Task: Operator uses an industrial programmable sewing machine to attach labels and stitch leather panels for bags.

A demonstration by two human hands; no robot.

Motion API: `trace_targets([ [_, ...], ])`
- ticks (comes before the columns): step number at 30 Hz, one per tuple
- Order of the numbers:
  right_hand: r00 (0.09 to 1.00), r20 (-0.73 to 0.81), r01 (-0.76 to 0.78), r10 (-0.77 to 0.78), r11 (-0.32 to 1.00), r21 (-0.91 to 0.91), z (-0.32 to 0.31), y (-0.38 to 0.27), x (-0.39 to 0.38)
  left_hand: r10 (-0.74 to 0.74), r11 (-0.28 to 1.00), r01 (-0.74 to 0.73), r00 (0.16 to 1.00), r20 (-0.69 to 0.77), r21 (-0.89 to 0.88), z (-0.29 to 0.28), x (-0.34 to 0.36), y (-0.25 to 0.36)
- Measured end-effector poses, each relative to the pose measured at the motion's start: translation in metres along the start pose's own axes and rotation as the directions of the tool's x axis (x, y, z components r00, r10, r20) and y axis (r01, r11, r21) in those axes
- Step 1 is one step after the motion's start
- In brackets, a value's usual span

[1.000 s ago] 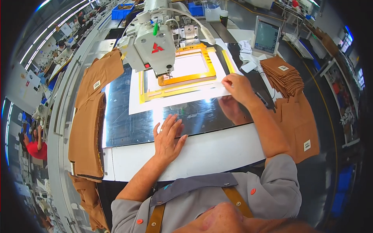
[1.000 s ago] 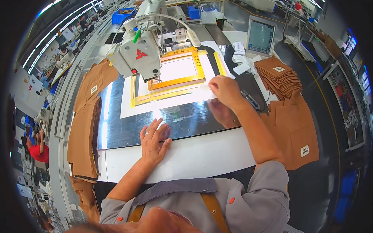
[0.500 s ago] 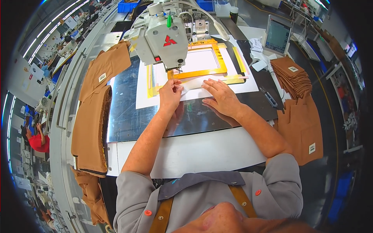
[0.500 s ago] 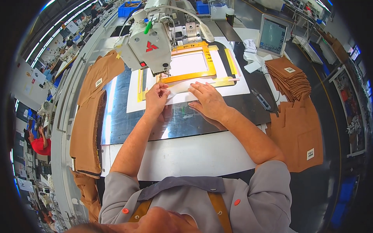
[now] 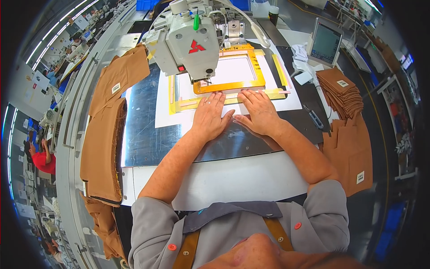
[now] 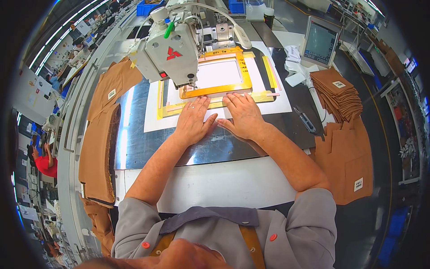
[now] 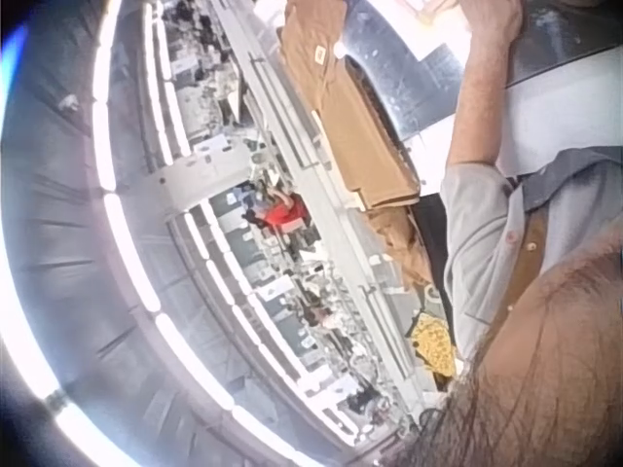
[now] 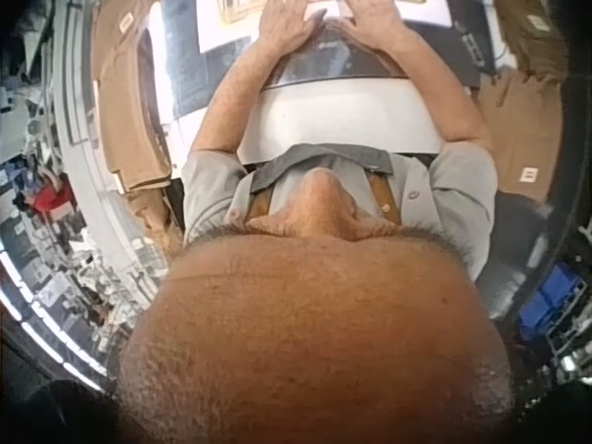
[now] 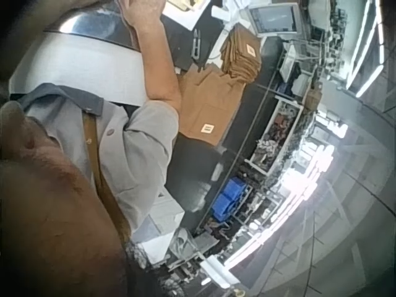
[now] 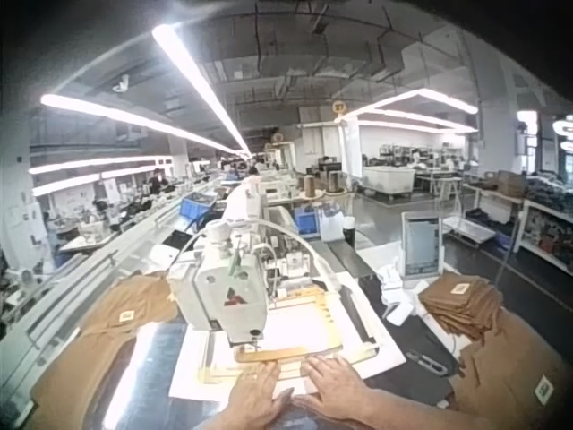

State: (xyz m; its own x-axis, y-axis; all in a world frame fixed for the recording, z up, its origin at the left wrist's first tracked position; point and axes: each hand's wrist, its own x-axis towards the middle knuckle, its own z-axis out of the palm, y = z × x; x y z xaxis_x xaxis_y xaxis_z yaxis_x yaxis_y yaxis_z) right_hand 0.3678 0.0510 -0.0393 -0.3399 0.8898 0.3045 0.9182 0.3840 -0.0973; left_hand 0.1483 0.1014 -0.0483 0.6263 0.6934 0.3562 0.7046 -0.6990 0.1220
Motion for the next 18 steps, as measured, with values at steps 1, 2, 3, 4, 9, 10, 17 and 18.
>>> trace_targets([
  [1,1.0,0.005,-0.003,0.003,1.0,-0.009,0.0,0.001,0.001,-0.003,1.0,0.003,1.0,-0.002,0.0,-0.001,0.003,-0.003],
  [2,1.0,0.009,-0.007,0.007,1.0,-0.018,0.001,0.002,0.002,-0.017,1.0,0.016,0.999,0.035,0.015,-0.003,0.006,-0.006],
  [3,1.0,0.009,-0.004,0.004,1.0,-0.018,0.002,0.004,0.004,-0.03,0.999,0.028,0.997,0.072,0.031,-0.004,0.007,-0.008],
  [4,0.999,0.025,-0.028,0.028,0.999,0.028,0.002,0.005,0.006,-0.031,0.999,0.028,0.997,0.071,0.032,-0.004,0.007,-0.011],
  [9,0.995,0.038,-0.096,0.094,0.994,0.05,0.007,0.008,0.012,-0.028,0.999,0.029,0.999,0.022,-0.031,0.0,0.006,-0.015],
  [10,0.99,0.064,-0.126,0.124,0.991,0.036,0.007,0.008,0.012,-0.025,0.999,0.026,0.999,0.021,-0.033,0.0,0.007,-0.015],
  [17,0.973,0.068,-0.217,0.22,0.975,-0.044,0.009,0.009,0.014,-0.096,0.99,0.105,0.991,0.094,-0.097,-0.007,0.011,-0.012],
  [18,0.971,0.069,-0.226,0.23,0.973,-0.05,0.008,0.008,0.014,-0.113,0.985,0.125,0.989,0.1,-0.116,-0.009,0.011,-0.011],
])
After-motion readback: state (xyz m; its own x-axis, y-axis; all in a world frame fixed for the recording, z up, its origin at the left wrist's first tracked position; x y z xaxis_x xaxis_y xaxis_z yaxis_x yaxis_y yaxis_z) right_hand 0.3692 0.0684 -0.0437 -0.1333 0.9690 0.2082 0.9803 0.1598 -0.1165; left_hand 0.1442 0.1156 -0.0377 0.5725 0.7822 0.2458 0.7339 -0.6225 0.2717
